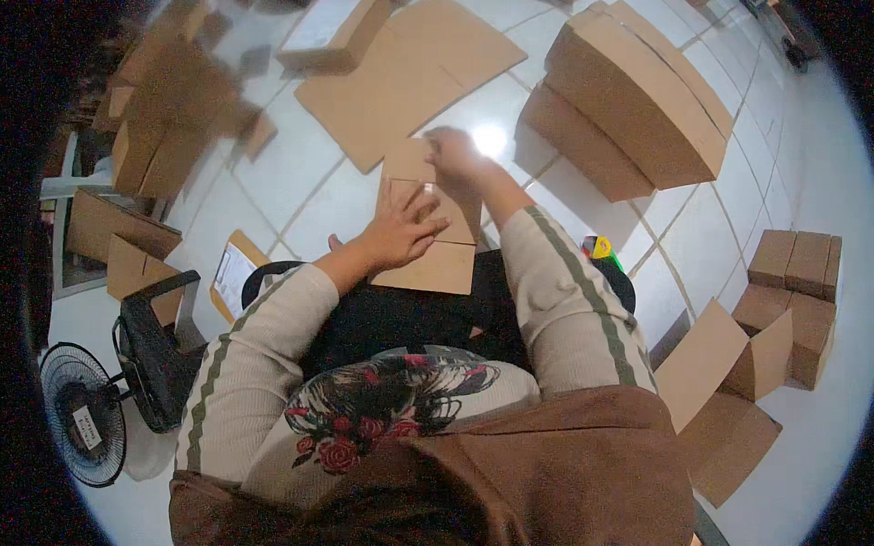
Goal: Packaging snacks into cardboard boxes, sealing them with tape, and placing them into a bag.
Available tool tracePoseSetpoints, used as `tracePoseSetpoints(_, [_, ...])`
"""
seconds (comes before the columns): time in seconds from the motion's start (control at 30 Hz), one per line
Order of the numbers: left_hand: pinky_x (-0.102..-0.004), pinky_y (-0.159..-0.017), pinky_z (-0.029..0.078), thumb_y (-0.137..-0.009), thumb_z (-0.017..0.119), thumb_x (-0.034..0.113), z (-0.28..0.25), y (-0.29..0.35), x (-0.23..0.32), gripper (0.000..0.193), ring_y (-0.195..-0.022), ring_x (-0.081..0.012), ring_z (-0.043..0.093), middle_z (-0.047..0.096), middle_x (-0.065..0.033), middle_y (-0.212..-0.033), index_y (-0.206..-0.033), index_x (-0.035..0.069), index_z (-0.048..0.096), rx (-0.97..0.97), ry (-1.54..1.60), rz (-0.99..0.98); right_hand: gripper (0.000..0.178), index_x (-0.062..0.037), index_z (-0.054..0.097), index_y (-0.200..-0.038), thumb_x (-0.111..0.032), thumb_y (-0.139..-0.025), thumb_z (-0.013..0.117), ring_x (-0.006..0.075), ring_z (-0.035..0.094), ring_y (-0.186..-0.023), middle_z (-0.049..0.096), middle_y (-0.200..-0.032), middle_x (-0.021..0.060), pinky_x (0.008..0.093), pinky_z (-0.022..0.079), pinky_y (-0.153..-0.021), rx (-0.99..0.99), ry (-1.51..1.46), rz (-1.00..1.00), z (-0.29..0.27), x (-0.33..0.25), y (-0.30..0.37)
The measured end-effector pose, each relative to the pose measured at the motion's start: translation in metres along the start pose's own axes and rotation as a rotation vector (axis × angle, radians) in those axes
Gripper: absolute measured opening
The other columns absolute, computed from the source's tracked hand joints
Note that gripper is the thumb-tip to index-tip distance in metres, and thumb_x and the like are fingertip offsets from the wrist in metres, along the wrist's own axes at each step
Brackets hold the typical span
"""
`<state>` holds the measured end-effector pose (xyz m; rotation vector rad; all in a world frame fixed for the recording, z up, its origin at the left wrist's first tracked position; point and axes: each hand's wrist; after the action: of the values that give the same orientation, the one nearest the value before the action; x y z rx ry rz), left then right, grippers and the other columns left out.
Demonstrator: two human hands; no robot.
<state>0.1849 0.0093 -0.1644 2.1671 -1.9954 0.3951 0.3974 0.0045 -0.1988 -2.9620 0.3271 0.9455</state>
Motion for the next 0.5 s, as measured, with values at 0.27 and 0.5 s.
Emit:
tracePoseSetpoints(0.27, [-0.0441, -0.102, 0.016, -0.081, 0.048, 0.031, -0.024, -0.014, -0.026, 0.038, -0.122, -0.0331, 0.026, 0.037, -0.0152, -0.125, -0.111, 0.008, 0.050, 0.474, 0.348, -0.630, 0.078, 0.0010, 0.030, -0.125, -0.034, -0.068, 0.070, 0.0269, 0.035, -0.118, 0.036, -0.126, 0.0220, 0.0452, 0.034, -0.091, 0.091, -0.937, 0.977, -0.019, -0.003, 0.075])
tracePoseSetpoints(0.5, [-0.0408, -0.095, 0.031, -0.086, 0.042, 0.035, 0.047, -0.008, -0.037, 0.064, -0.114, -0.0377, 0.036, 0.034, -0.0273, -0.123, -0.131, 0.000, 0.013, 0.375, 0.898, -0.865, 0.072, -0.0048, 0.013, -0.133, -0.019, -0.078, 0.057, 0.0315, 0.039, -0.115, 0.040, -0.123, 0.0234, 0.0402, 0.035, -0.090, -0.208, -0.978, 0.569, 0.010, 0.005, 0.096])
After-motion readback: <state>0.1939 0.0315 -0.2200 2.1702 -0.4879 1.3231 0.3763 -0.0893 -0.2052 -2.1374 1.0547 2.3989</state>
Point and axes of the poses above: each hand's wrist, its own y-axis away from the middle knuckle, its own z-axis out of the palm, x = y × z
